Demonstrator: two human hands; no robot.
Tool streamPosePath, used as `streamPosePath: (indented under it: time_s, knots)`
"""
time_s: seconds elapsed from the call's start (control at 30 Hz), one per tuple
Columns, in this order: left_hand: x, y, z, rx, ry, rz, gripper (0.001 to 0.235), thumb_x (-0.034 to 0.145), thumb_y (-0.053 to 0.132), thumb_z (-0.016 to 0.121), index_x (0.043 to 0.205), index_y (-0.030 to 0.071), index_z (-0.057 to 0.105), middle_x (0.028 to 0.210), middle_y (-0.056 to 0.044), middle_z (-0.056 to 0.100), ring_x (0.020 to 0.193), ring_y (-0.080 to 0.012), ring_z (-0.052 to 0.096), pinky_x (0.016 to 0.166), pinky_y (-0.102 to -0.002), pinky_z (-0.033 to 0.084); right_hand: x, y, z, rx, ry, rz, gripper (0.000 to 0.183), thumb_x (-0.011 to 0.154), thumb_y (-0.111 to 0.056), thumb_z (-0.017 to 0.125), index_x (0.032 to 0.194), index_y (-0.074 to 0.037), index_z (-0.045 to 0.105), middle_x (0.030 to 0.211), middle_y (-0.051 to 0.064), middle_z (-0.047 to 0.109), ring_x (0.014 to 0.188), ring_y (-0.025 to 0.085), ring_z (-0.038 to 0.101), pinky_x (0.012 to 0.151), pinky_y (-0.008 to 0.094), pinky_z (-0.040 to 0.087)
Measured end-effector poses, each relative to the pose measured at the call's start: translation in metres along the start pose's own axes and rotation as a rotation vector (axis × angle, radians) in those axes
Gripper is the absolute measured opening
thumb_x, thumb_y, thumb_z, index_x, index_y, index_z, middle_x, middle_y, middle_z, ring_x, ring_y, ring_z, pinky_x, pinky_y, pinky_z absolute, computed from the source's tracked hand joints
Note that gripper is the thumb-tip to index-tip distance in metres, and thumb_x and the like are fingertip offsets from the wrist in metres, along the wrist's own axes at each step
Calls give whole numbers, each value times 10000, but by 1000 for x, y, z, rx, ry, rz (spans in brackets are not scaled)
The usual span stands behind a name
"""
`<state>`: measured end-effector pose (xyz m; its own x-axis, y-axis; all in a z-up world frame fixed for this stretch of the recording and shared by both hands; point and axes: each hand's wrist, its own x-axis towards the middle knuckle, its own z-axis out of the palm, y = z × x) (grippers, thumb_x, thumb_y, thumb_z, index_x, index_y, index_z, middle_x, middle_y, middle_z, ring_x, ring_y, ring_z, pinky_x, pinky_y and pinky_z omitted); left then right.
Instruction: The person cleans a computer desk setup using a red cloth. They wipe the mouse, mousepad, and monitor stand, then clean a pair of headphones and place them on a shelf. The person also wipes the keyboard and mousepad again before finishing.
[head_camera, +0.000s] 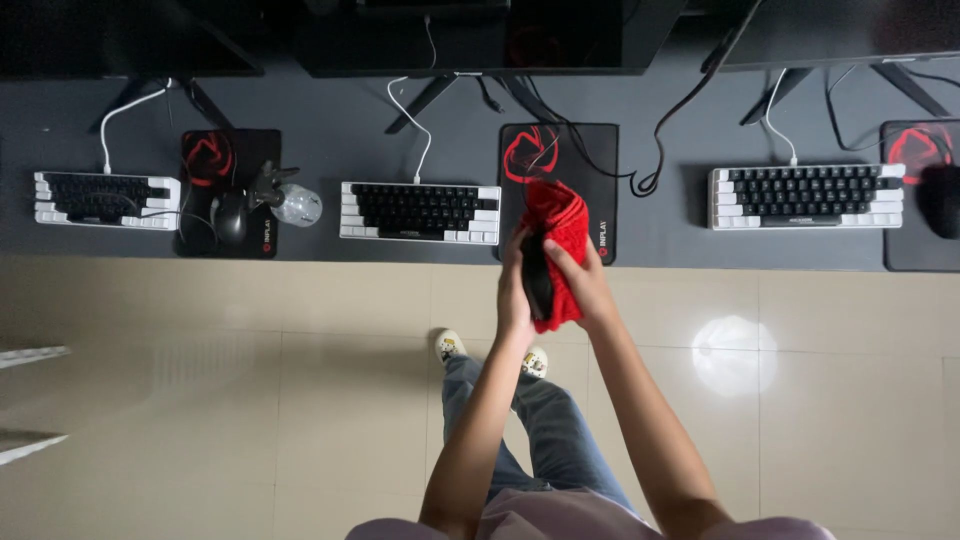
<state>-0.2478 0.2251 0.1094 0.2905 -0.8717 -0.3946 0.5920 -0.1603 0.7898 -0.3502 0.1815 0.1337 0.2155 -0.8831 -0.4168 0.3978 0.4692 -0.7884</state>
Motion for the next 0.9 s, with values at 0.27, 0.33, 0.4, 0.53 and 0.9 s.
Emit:
streamPosePath:
  time_s: [0.27, 0.33, 0.4, 0.53, 0.9]
  knots:
    - [32, -14, -23, 120, 100, 66, 476, 1054, 378, 511, 1385, 51, 611, 1413, -126, 605, 1313, -238, 563, 1129, -356, 402, -41, 27, 2, -338, 42, -108, 486, 939, -186, 751, 1338, -6, 540, 1189, 93, 686, 1070, 147, 647, 925, 312, 545]
    - [28, -6, -20, 127, 103, -29, 475, 1029, 374, 515, 1380, 72, 624, 1392, -115, 617, 1288, -226, 575, 1104, -350, 412, -45, 22, -4, -457, 69, -94, 433, 947, -188, 755, 1291, 15, 588, 1123, 110, 725, 1006, 164, 674, 884, 325, 566]
    - [26, -1, -22, 99, 92, -36, 430, 1007, 319, 598, 1370, 89, 598, 1357, -93, 603, 1254, -211, 575, 1071, -346, 444, -47, 12, -10, -440, 75, 114, 462, 904, -239, 741, 1252, 22, 585, 1000, 123, 733, 846, 232, 715, 757, 390, 601]
    - [12, 20, -30, 39, 33, -83, 440, 953, 251, 688, 1358, 119, 576, 1324, -64, 597, 1227, -188, 575, 1015, -352, 492, -36, 11, -50, -273, 169, 278, 526, 944, -331, 702, 1306, 40, 610, 1076, 176, 711, 898, 279, 688, 763, 431, 577]
    - [-32, 41, -40, 924, -428, -133, 528, 888, 362, 739, 1308, 94, 564, 1096, -113, 733, 1008, -235, 740, 867, -340, 571, -4, -10, -27, -107, -367, 182, 570, 923, -133, 724, 1437, -60, 489, 1294, 78, 646, 1188, 161, 623, 1012, 332, 528]
